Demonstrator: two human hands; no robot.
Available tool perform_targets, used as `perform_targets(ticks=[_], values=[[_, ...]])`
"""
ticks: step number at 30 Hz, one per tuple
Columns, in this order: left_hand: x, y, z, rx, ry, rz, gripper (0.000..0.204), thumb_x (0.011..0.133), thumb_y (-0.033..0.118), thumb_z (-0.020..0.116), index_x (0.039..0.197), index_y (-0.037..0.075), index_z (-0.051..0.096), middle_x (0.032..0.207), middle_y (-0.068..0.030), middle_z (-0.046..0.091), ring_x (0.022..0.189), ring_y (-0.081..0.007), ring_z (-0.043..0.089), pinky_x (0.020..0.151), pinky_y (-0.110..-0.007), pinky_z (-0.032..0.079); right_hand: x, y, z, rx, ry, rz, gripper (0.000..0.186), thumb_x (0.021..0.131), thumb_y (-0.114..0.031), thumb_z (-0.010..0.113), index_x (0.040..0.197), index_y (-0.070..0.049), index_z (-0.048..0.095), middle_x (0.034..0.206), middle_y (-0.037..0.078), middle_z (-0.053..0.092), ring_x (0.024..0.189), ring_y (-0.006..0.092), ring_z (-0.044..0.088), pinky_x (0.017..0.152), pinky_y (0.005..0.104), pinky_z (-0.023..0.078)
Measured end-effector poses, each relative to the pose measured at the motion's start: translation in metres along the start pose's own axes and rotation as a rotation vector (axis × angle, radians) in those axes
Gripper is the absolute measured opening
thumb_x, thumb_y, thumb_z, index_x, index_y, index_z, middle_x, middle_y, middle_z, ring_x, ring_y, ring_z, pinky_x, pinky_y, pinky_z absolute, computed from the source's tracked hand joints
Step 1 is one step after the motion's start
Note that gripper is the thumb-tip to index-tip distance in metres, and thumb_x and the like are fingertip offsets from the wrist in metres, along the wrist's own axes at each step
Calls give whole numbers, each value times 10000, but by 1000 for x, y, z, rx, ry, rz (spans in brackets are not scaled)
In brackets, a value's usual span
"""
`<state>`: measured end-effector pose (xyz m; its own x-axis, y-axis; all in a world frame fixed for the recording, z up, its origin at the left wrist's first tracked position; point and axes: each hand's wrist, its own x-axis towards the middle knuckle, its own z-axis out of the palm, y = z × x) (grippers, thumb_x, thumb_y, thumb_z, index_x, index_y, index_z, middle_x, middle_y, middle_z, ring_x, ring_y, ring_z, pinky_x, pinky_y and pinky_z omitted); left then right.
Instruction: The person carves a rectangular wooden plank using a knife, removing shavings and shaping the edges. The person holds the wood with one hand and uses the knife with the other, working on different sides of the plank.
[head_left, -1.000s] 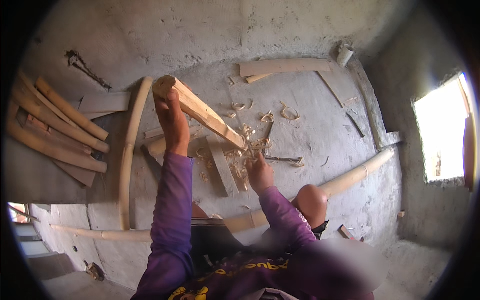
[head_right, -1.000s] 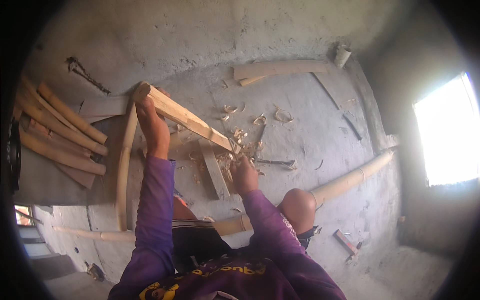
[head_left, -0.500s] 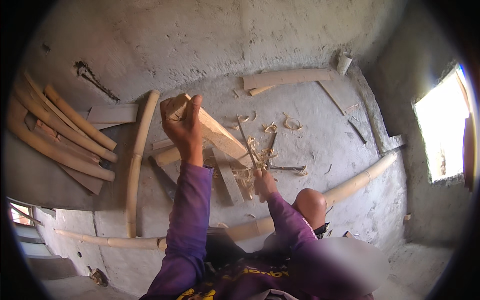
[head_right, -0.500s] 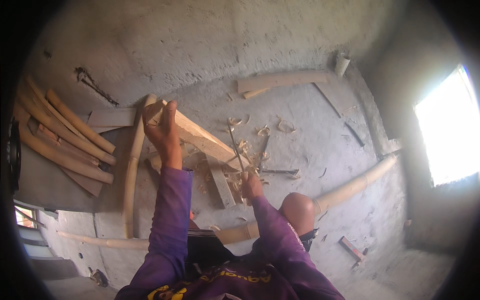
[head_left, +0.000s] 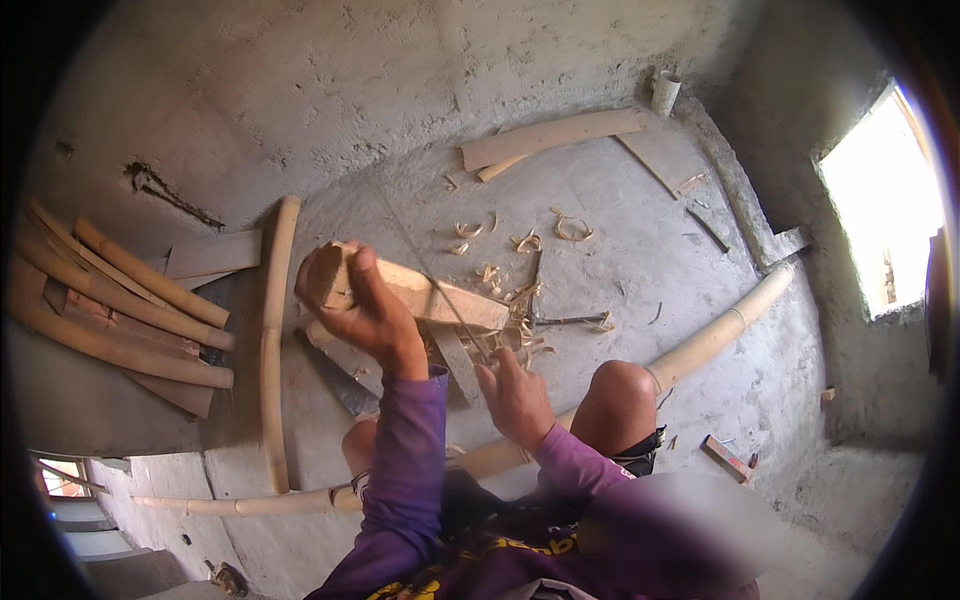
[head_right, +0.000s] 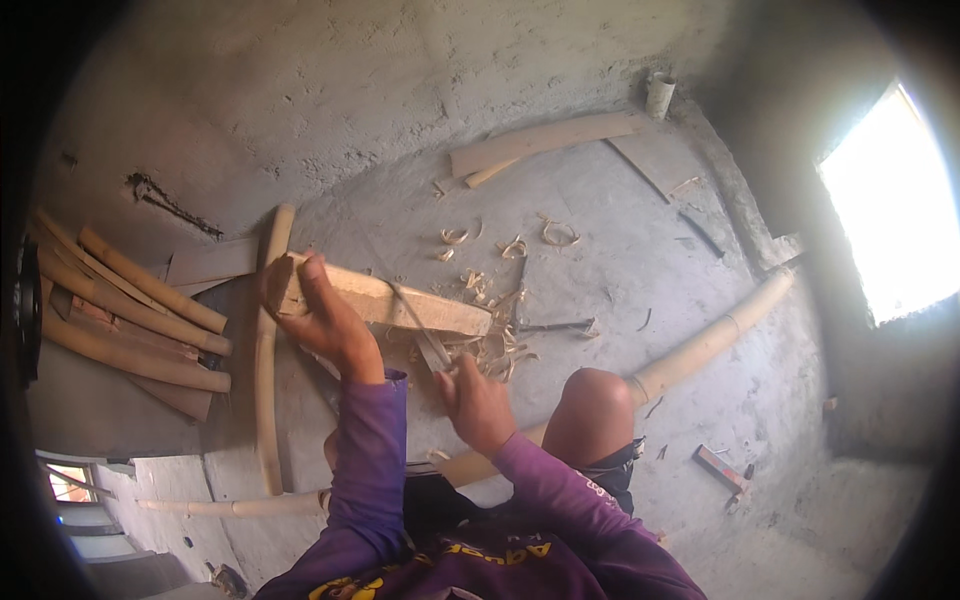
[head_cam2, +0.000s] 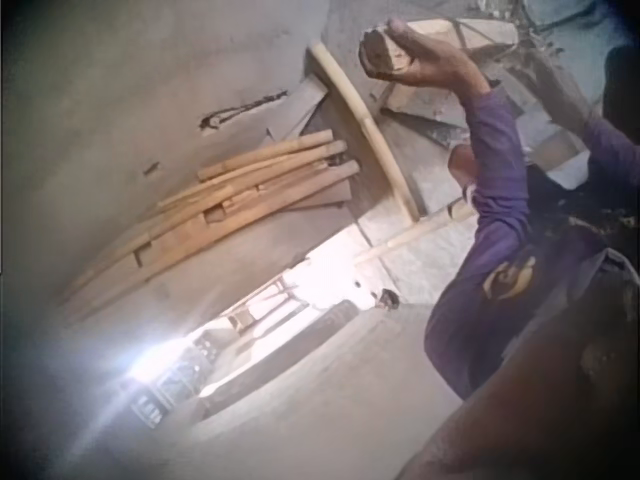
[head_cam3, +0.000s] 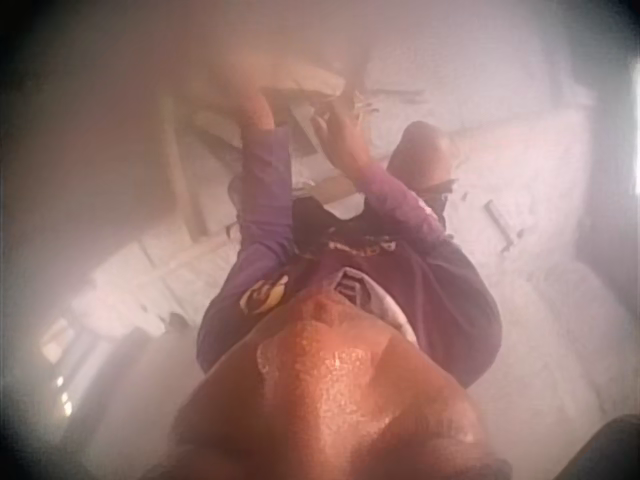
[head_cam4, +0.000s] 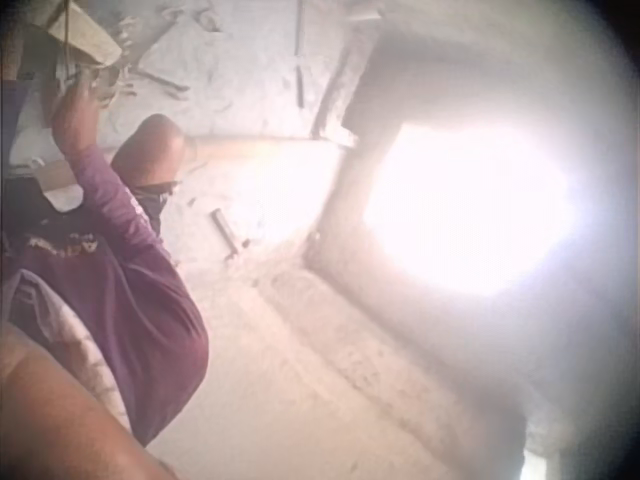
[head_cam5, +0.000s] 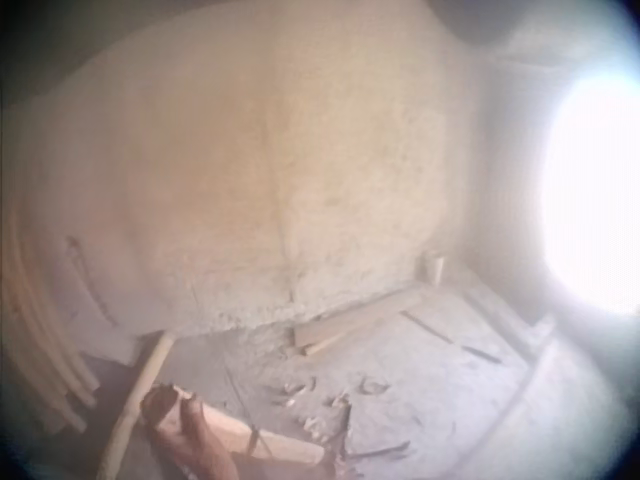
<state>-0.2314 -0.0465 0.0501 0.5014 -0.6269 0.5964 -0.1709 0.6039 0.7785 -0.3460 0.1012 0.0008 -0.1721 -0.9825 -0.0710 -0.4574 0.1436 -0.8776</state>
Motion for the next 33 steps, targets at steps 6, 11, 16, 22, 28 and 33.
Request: perform_targets(ticks=[6,11,16,22,28,33], values=[[-6,5,-7,49,-91,-16,436,992,197,648,1298,-18,424,1190,-134,514,1060,-206,581,913,-342,518,-16,-8,-25,177,-15,-43,263,1019,-252,568,1114,-7,548,750,261,645,720,510,632,626,523,477],[-19,8,-10,216,-48,80,466,1009,242,638,1316,-28,413,1196,-161,526,1061,-238,581,921,-357,500,-17,-8,-14,53,108,-135,278,1031,-283,549,1057,-7,533,685,199,624,598,427,632,552,462,485],[-19,13,-17,249,0,155,451,1019,281,624,1276,-43,443,1133,-175,590,968,-243,629,832,-352,531,-9,0,-13,361,-232,383,246,1022,-261,563,1033,-17,537,654,177,612,578,394,637,532,434,488],[-31,16,-16,173,-25,73,443,1009,247,633,1274,-47,435,1118,-157,582,953,-221,633,803,-340,541,-27,7,-18,139,98,-143,334,1037,-331,546,1006,1,541,656,214,608,633,438,642,565,472,482],[-29,19,-23,200,-17,76,485,1002,268,644,1297,-44,417,1124,-163,581,977,-228,650,797,-360,557,-2,38,-6,252,-117,90,375,1044,-360,512,1019,13,543,681,239,611,622,446,640,577,480,482],[-30,21,-18,265,-73,144,549,990,318,649,1325,-44,408,1163,-164,556,1027,-240,628,840,-347,539,-14,2,-40,232,-193,211,358,1032,-353,563,1034,5,535,765,296,623,700,507,629,585,517,466]])
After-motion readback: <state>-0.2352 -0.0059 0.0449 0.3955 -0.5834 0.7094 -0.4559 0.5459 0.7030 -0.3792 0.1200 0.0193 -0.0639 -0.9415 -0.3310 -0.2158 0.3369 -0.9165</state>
